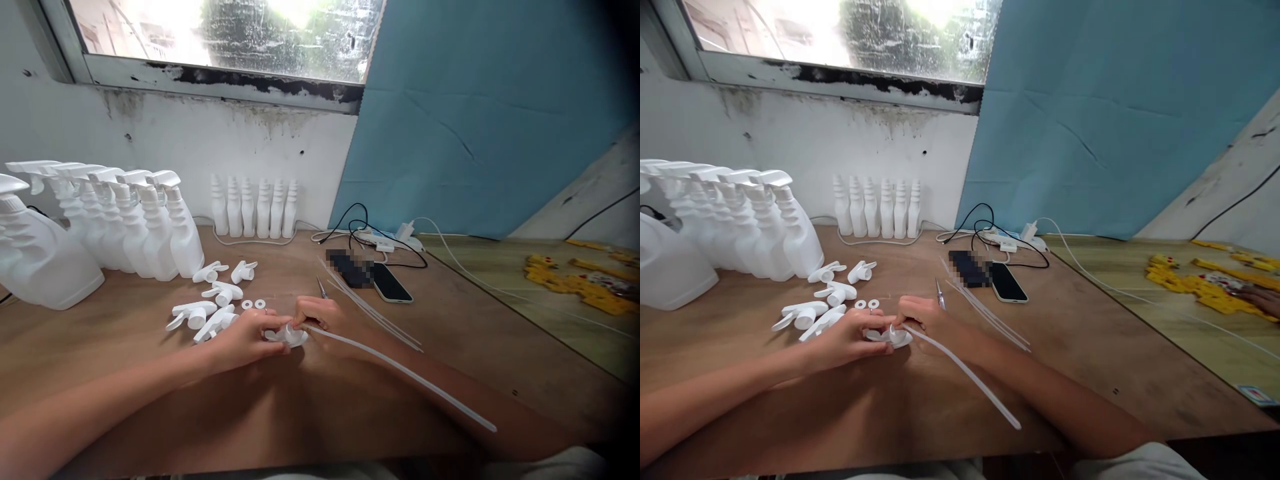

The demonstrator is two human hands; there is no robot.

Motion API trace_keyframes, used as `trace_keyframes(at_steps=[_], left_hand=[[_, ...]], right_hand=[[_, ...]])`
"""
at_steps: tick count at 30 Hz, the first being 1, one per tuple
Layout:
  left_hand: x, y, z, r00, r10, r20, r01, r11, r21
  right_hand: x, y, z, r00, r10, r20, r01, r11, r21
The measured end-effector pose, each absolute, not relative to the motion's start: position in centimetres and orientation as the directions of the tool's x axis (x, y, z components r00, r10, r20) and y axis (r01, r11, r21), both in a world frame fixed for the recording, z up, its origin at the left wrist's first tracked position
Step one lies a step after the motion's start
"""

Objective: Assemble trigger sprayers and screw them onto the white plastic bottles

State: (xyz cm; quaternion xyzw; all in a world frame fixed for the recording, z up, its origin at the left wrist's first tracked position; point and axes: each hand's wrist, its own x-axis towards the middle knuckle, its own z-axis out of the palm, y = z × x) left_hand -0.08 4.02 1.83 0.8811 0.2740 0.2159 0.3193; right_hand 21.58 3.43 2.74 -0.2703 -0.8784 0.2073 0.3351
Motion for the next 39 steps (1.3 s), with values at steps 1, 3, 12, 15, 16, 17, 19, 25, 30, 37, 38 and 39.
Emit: trace_keyframes(at_steps=[1, 3, 12, 15, 16, 17, 19, 25, 30, 37, 38, 39], left_hand=[[-0.1, 4.1, 1.8, 0.759, 0.617, 0.207, 0.341, -0.648, 0.681], [0.0, 4.0, 1.9, 0.76, 0.615, 0.21, 0.336, -0.649, 0.682], [-0.1, 3.5, 2.0, 0.772, 0.596, 0.221, 0.356, -0.694, 0.626], [-0.1, 3.6, 1.9, 0.765, 0.611, 0.202, 0.367, -0.672, 0.643], [-0.1, 3.7, 1.9, 0.765, 0.616, 0.189, 0.369, -0.66, 0.655], [-0.1, 3.7, 1.9, 0.765, 0.618, 0.181, 0.365, -0.649, 0.667], [-0.1, 3.8, 1.9, 0.765, 0.619, 0.175, 0.36, -0.638, 0.681], [0.0, 3.8, 2.2, 0.76, 0.628, 0.166, 0.382, -0.638, 0.668], [-0.1, 3.9, 2.3, 0.756, 0.634, 0.166, 0.372, -0.623, 0.688], [-0.1, 4.0, 1.8, 0.758, 0.628, 0.177, 0.382, -0.647, 0.66], [-0.2, 4.0, 2.0, 0.764, 0.623, 0.169, 0.387, -0.652, 0.652], [-0.3, 4.0, 2.3, 0.782, 0.607, 0.141, 0.39, -0.653, 0.65]], right_hand=[[21.6, 3.6, 2.6, -0.632, 0.605, 0.485, 0.325, 0.775, -0.542], [21.6, 3.7, 2.6, -0.63, 0.591, 0.504, 0.307, 0.785, -0.538], [22.2, 2.6, 2.4, -0.682, 0.552, 0.48, 0.268, 0.799, -0.538], [22.2, 2.8, 2.2, -0.625, 0.609, 0.487, 0.285, 0.76, -0.585], [22.2, 3.0, 2.2, -0.605, 0.635, 0.48, 0.298, 0.74, -0.603], [22.1, 3.2, 2.2, -0.588, 0.658, 0.471, 0.311, 0.721, -0.619], [22.0, 3.5, 2.4, -0.571, 0.683, 0.455, 0.325, 0.697, -0.639], [22.1, 3.5, 2.3, -0.595, 0.677, 0.434, 0.351, 0.704, -0.617], [21.9, 3.1, 2.0, -0.607, 0.702, 0.373, 0.347, 0.656, -0.67], [21.5, 3.4, 2.3, -0.576, 0.756, 0.311, 0.377, 0.583, -0.719], [21.5, 3.5, 2.4, -0.575, 0.763, 0.295, 0.381, 0.568, -0.729], [21.7, 3.6, 2.6, -0.578, 0.766, 0.282, 0.378, 0.557, -0.74]])
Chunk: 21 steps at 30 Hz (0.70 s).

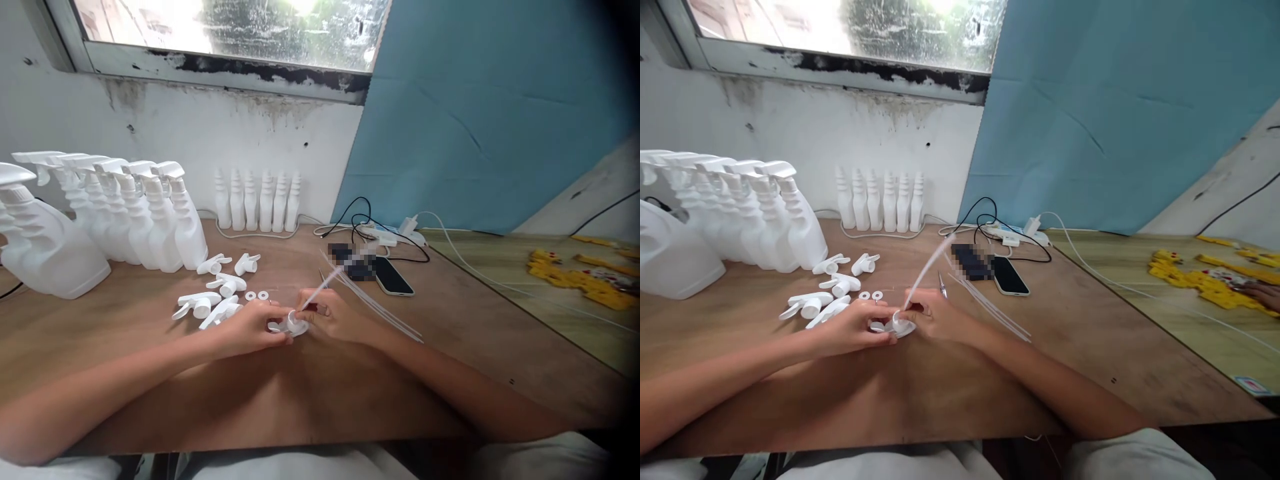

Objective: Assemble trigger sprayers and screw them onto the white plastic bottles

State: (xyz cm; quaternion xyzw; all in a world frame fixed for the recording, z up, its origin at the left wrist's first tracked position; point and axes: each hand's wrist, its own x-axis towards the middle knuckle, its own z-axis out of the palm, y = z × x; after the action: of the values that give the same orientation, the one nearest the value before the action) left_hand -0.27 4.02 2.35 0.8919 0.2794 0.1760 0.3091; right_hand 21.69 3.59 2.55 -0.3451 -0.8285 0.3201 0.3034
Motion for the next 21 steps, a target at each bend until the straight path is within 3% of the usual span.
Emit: trace_keyframes(at_steps=[5, 8, 10, 14, 18, 21], left_hand=[[-1.1, 6.1, 5.7, 0.851, 0.526, -0.005, 0.404, -0.647, 0.647], [-0.8, 9.8, 7.9, 0.773, 0.63, 0.071, 0.535, -0.709, 0.46], [0.3, 13.2, 8.9, 0.678, 0.726, 0.115, 0.688, -0.683, 0.245], [4.1, 20.5, 9.9, 0.567, 0.794, 0.22, 0.787, -0.601, 0.139], [9.0, 26.0, 9.9, 0.462, 0.829, 0.315, 0.861, -0.505, 0.066], [12.2, 28.6, 9.7, 0.418, 0.838, 0.35, 0.891, -0.453, 0.02]], right_hand=[[23.2, 4.1, 2.4, -0.522, 0.816, 0.25, 0.343, 0.468, -0.814], [24.0, 4.2, 1.8, -0.464, 0.871, 0.161, 0.473, 0.397, -0.787], [24.4, 4.3, 1.3, -0.423, 0.897, 0.124, 0.587, 0.376, -0.717], [24.8, 4.4, 0.6, -0.386, 0.914, 0.122, 0.685, 0.372, -0.626], [25.4, 3.9, 1.0, -0.475, 0.851, 0.223, 0.662, 0.513, -0.547], [25.6, 3.1, 1.8, -0.639, 0.708, 0.3, 0.574, 0.699, -0.428]])
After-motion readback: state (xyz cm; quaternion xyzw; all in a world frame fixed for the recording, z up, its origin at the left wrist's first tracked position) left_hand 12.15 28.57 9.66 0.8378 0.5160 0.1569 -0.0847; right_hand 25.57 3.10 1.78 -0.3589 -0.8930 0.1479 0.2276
